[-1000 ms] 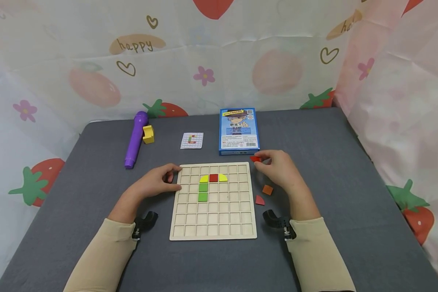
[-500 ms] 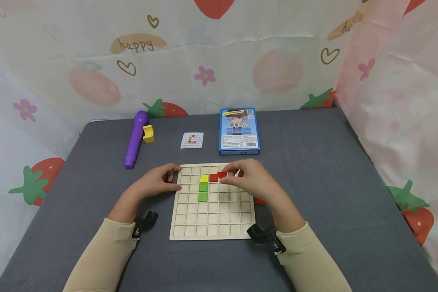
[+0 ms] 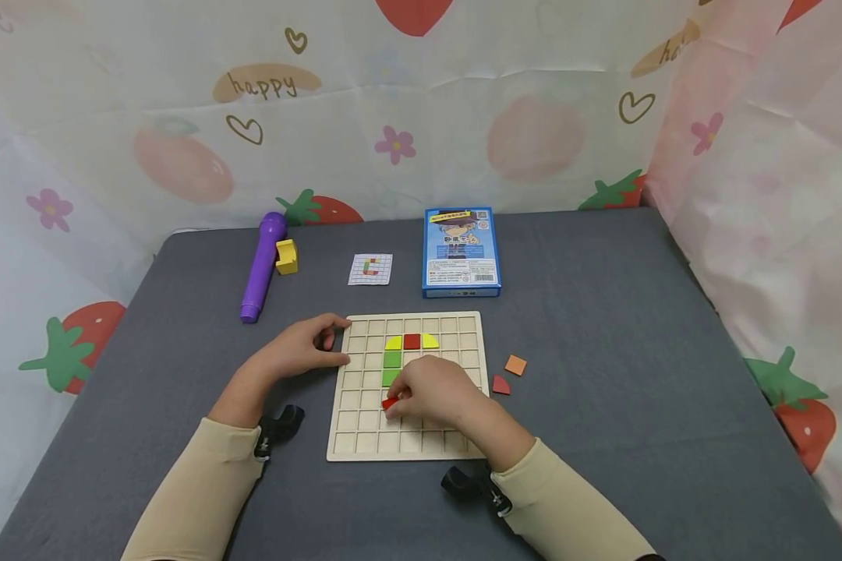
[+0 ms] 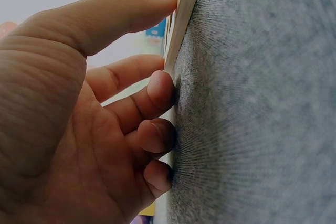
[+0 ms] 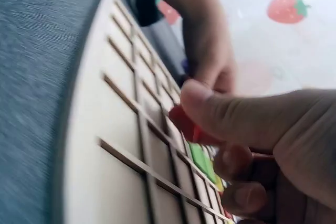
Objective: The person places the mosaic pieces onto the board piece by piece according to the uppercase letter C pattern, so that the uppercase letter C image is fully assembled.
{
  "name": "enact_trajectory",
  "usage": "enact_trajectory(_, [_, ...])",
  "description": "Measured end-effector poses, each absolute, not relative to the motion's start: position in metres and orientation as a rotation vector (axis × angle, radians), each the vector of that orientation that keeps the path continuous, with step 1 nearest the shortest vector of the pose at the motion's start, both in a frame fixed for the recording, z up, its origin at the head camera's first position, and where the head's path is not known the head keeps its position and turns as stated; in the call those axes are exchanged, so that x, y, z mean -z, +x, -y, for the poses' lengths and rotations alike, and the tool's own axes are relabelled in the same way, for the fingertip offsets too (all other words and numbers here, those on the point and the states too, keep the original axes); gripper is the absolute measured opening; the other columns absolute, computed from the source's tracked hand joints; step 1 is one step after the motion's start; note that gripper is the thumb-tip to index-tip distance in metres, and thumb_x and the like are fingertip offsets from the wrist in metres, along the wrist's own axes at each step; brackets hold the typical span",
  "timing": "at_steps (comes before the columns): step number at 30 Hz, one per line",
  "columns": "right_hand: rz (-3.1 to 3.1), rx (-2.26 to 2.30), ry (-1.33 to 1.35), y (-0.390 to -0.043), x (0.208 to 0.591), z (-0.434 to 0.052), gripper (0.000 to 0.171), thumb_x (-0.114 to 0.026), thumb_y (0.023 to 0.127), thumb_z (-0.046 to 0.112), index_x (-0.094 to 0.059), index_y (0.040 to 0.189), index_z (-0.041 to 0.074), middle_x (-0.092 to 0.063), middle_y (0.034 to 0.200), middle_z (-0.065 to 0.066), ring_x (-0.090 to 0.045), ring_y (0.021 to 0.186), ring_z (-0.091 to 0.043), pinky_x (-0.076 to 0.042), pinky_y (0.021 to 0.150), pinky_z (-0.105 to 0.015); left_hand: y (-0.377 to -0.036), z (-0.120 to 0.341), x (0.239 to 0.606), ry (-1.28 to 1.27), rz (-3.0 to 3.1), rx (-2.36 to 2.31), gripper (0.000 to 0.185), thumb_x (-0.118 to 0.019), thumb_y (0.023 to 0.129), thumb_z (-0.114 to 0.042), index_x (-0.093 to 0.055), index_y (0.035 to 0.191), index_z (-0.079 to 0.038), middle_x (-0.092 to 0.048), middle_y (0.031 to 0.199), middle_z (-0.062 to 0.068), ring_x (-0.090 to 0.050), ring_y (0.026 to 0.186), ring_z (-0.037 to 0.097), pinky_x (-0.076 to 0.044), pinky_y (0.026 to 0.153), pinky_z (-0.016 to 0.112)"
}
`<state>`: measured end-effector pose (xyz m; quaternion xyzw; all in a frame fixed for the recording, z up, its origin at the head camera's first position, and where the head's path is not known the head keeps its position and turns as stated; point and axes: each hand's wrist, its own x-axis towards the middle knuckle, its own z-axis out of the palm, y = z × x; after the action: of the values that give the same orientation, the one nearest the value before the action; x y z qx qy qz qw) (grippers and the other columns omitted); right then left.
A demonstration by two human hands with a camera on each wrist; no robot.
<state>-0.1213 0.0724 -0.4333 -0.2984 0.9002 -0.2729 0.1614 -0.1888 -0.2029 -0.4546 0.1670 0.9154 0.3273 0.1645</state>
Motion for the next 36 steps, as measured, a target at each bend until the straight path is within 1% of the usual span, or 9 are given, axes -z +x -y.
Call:
enact_trajectory(7, [-2.722, 0.664, -0.857, -0.113, 0.436, -0.062, 0.013, -0.089, 0.081, 0.028, -0.085, 0.091, 0.023, -0.072, 0.085, 0.013, -0.059, 0.073, -0.006, -0.046, 0.057, -0.029, -0.188, 0.202, 0.454, 0.481, -2.612, -0.941, 0.055, -0.083, 0.088, -0.029, -0.061, 0.134, -0.011, -0.052, 0.086, 0.004, -0.047, 0.074, 0.019, -0.036, 0.069, 0.035])
enact_trajectory(10, [-2.77, 0.627, -0.848, -0.112, 0.438, -0.059, 0.011, -0.091, 0.079, 0.027, -0.085, 0.087, 0.023, -0.074, 0.084, 0.012, -0.061, 0.075, -0.007, -0.047, 0.057, -0.03, -0.187, 0.202, 0.454, 0.477, -2.613, -0.944, 0.055, -0.083, 0.088, -0.029, -0.061, 0.134, -0.01, -0.052, 0.086, 0.004, -0.046, 0.074, 0.019, -0.036, 0.068, 0.035])
enact_trajectory(16, [-2.802, 0.575, -0.846, -0.11, 0.438, -0.057, 0.009, -0.089, 0.081, 0.028, -0.085, 0.085, 0.021, -0.074, 0.082, 0.01, -0.06, 0.073, -0.008, -0.047, 0.057, -0.03, -0.187, 0.202, 0.456, 0.475, -2.61, -0.945, 0.056, -0.083, 0.088, -0.03, -0.06, 0.135, -0.01, -0.051, 0.085, 0.004, -0.046, 0.073, 0.018, -0.036, 0.068, 0.035])
enact_trajectory(21, [-2.796, 0.532, -0.844, -0.106, 0.432, -0.061, 0.011, -0.086, 0.085, 0.028, -0.085, 0.094, 0.022, -0.075, 0.085, 0.008, -0.06, 0.07, -0.009, -0.046, 0.055, -0.031, -0.188, 0.202, 0.456, 0.498, -2.602, -0.961, 0.055, -0.083, 0.088, -0.029, -0.06, 0.135, -0.009, -0.052, 0.084, 0.004, -0.046, 0.072, 0.019, -0.037, 0.068, 0.035])
enact_trajectory(25, [-2.797, 0.542, -0.833, -0.101, 0.433, -0.067, 0.02, -0.081, 0.09, 0.023, -0.082, 0.109, 0.021, -0.069, 0.085, 0.006, -0.055, 0.069, -0.01, -0.044, 0.054, -0.03, -0.188, 0.203, 0.455, 0.496, -2.599, -0.962, 0.055, -0.083, 0.088, -0.028, -0.06, 0.135, -0.009, -0.051, 0.084, 0.004, -0.046, 0.072, 0.019, -0.037, 0.068, 0.035])
enact_trajectory(27, [-2.813, 0.564, -0.82, -0.098, 0.436, -0.071, 0.023, -0.078, 0.092, 0.022, -0.08, 0.114, 0.021, -0.065, 0.085, 0.007, -0.052, 0.069, -0.009, -0.042, 0.054, -0.029, -0.188, 0.203, 0.455, 0.492, -2.597, -0.963, 0.055, -0.083, 0.088, -0.028, -0.06, 0.135, -0.009, -0.051, 0.084, 0.004, -0.046, 0.072, 0.019, -0.037, 0.068, 0.035])
enact_trajectory(32, [-2.882, 0.685, -0.748, -0.089, 0.439, -0.089, 0.023, -0.079, 0.092, 0.023, -0.079, 0.115, 0.019, -0.056, 0.077, 0.011, -0.048, 0.067, -0.007, -0.04, 0.054, -0.028, -0.188, 0.203, 0.454, 0.49, -2.59, -0.97, 0.056, -0.083, 0.088, -0.028, -0.06, 0.136, -0.01, -0.051, 0.085, 0.004, -0.047, 0.073, 0.019, -0.037, 0.069, 0.035])
enact_trajectory(34, [-2.919, 0.745, -0.688, -0.088, 0.439, -0.099, 0.024, -0.08, 0.091, 0.023, -0.079, 0.114, 0.017, -0.051, 0.073, 0.01, -0.046, 0.064, -0.008, -0.038, 0.054, -0.028, -0.189, 0.203, 0.455, 0.487, -2.59, -0.968, 0.056, -0.083, 0.088, -0.028, -0.06, 0.136, -0.01, -0.051, 0.085, 0.004, -0.047, 0.073, 0.019, -0.037, 0.069, 0.035])
enact_trajectory(36, [-2.941, 0.813, -0.589, -0.089, 0.439, -0.11, 0.025, -0.079, 0.091, 0.023, -0.079, 0.115, 0.015, -0.049, 0.074, 0.009, -0.044, 0.062, -0.009, -0.037, 0.053, -0.029, -0.189, 0.203, 0.455, 0.482, -2.592, -0.963, 0.056, -0.083, 0.088, -0.028, -0.06, 0.136, -0.01, -0.051, 0.085, 0.004, -0.046, 0.073, 0.019, -0.037, 0.069, 0.035])
